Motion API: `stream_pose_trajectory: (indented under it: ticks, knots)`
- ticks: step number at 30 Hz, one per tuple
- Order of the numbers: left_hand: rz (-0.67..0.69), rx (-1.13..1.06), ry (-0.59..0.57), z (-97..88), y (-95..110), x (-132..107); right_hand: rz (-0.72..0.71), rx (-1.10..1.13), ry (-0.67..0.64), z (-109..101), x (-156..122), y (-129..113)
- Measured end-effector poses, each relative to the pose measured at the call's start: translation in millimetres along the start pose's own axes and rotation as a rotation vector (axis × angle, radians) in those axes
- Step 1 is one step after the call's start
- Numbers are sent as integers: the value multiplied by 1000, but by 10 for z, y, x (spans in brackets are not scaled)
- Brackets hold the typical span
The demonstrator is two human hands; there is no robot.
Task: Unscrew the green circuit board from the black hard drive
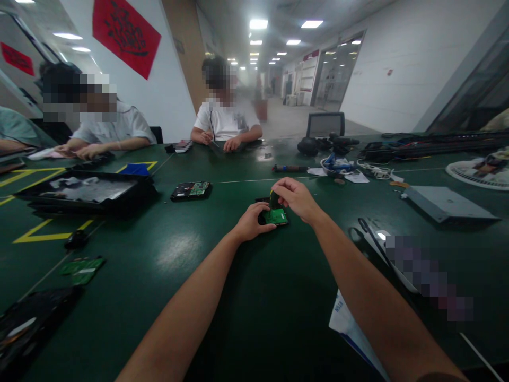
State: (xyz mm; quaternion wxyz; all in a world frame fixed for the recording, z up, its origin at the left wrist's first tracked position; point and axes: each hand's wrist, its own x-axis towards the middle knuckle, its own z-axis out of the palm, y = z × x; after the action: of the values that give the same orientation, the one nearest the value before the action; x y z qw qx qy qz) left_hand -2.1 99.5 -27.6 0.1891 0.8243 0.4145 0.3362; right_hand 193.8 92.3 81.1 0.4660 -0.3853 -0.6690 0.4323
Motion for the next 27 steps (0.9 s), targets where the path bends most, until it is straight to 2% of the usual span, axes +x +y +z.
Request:
stream_pose_trajectory:
  ticks: [3, 8, 11, 16, 20, 27]
  knots:
    - [19, -3, 7, -5, 2, -3, 39, 22, 37, -12, 9, 15]
    - [13, 2, -2, 3, 3, 2, 42, 90, -63, 24, -8, -15]
    - [9, -3, 4, 11, 3, 3, 43, 141, -78, 43, -18, -29]
    - [25, -11, 20, 11, 1, -6, -18, 19, -12, 14, -8, -6]
    - [13, -3, 6, -1, 3, -4, 0, -10, 41, -10, 3, 23]
    - [7, -1, 2, 1, 10, 3, 21, 86, -85, 20, -12, -18]
